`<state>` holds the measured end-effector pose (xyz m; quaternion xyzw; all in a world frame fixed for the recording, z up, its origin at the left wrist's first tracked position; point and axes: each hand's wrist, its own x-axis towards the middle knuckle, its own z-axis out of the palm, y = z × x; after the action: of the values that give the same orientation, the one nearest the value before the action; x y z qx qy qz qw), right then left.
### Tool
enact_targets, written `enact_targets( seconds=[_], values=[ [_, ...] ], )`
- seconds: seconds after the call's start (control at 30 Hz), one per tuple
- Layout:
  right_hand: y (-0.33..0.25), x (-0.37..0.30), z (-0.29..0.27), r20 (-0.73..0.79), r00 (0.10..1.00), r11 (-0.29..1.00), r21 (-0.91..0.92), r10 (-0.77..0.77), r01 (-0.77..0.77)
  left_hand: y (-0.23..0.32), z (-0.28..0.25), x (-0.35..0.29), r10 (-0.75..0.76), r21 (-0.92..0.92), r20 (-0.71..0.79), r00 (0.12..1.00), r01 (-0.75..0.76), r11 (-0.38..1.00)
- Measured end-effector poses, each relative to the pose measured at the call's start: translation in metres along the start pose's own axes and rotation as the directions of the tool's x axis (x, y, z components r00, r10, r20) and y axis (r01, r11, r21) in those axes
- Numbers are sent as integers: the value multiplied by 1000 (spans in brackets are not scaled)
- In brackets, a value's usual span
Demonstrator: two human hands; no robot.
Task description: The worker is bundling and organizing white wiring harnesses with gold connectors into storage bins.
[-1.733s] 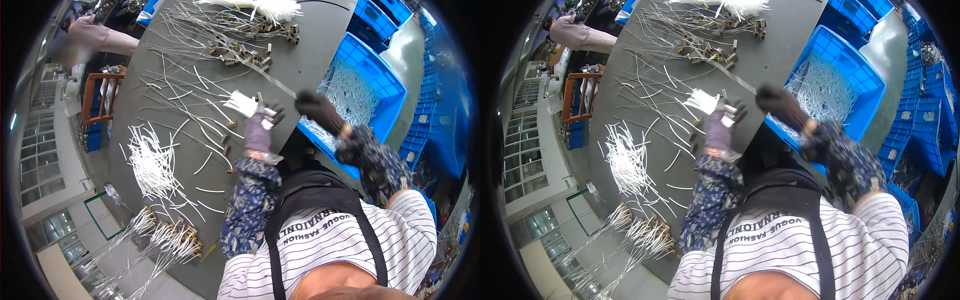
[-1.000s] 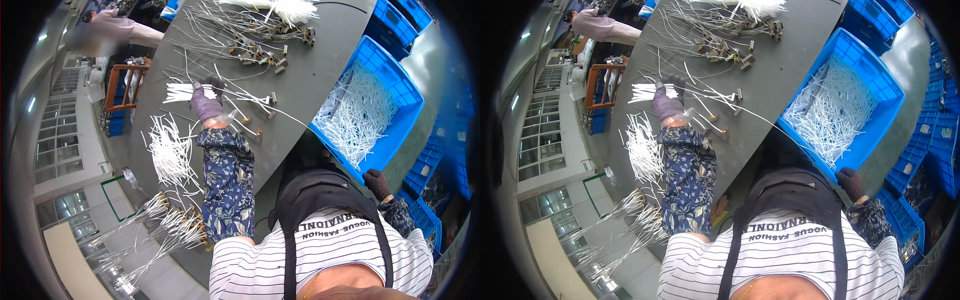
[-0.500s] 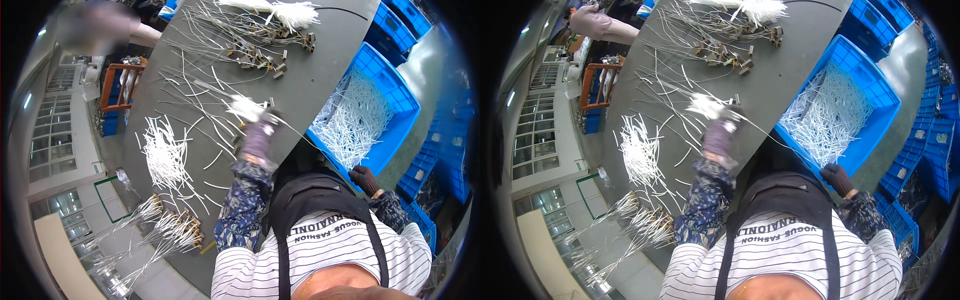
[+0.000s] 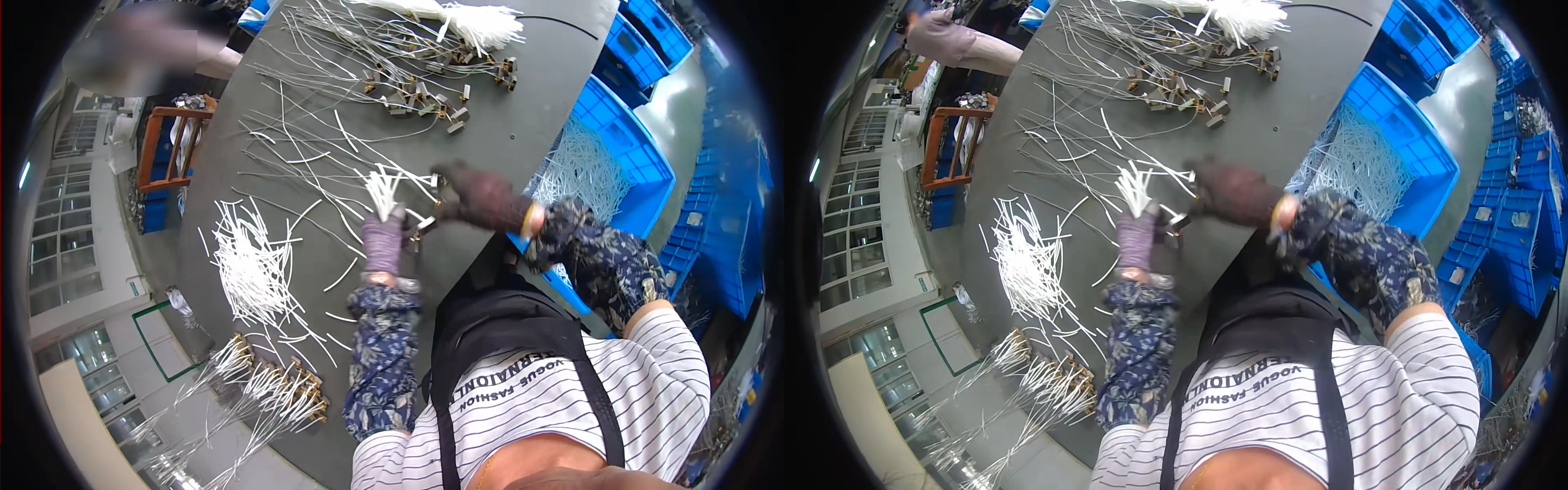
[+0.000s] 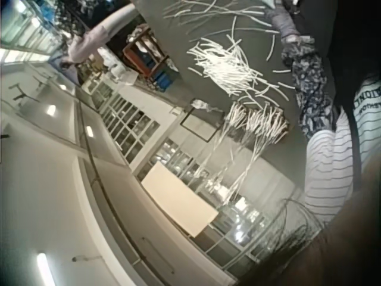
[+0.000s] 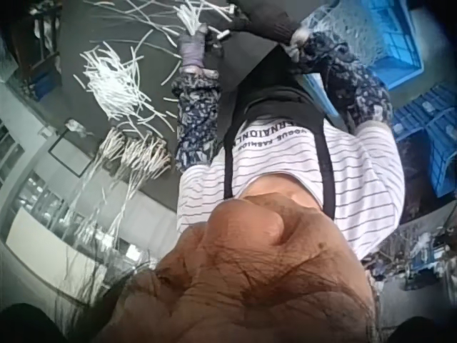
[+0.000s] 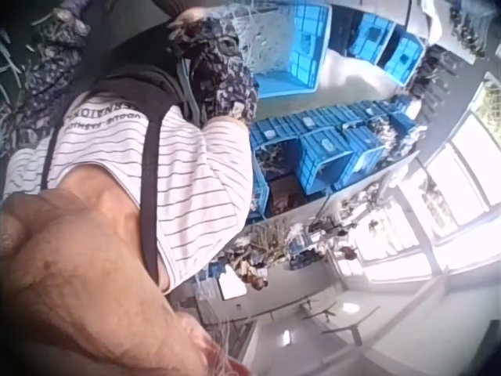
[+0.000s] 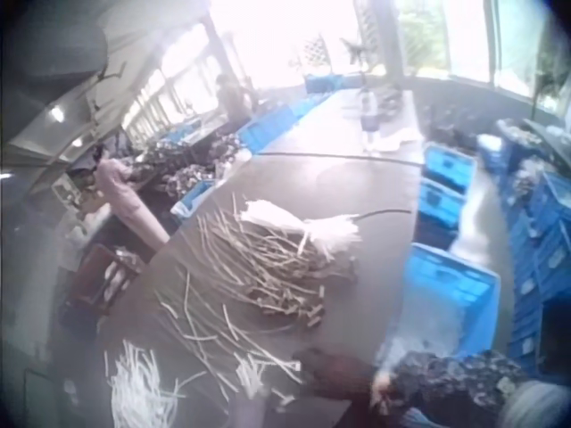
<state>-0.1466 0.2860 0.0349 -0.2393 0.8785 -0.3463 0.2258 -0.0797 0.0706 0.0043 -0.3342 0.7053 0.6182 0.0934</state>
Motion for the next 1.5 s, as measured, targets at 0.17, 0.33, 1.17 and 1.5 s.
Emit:
enact_targets(
  seconds=[0.17, 0.33, 1.17, 1.5],
  values=[
    [26, 104, -38, -323, 907, 907, -402, -269, 126, 16, -44, 4, -29, -95, -37, 999, 25, 995],
    [31, 75, -29, -143, 958, 962, -156, -247, 225, 37, 19, -12, 20, -681, 51, 998, 21, 732],
    [148, -312, 43, 237, 586, 412, 513, 775, -752, 123, -17, 40, 193, -668, -240, 951, -306, 678],
    [165, -326, 48, 150, 654, 555, 410, 741, -723, 62, 6, 9, 131, -673, -169, 977, -211, 709]
  ],
)
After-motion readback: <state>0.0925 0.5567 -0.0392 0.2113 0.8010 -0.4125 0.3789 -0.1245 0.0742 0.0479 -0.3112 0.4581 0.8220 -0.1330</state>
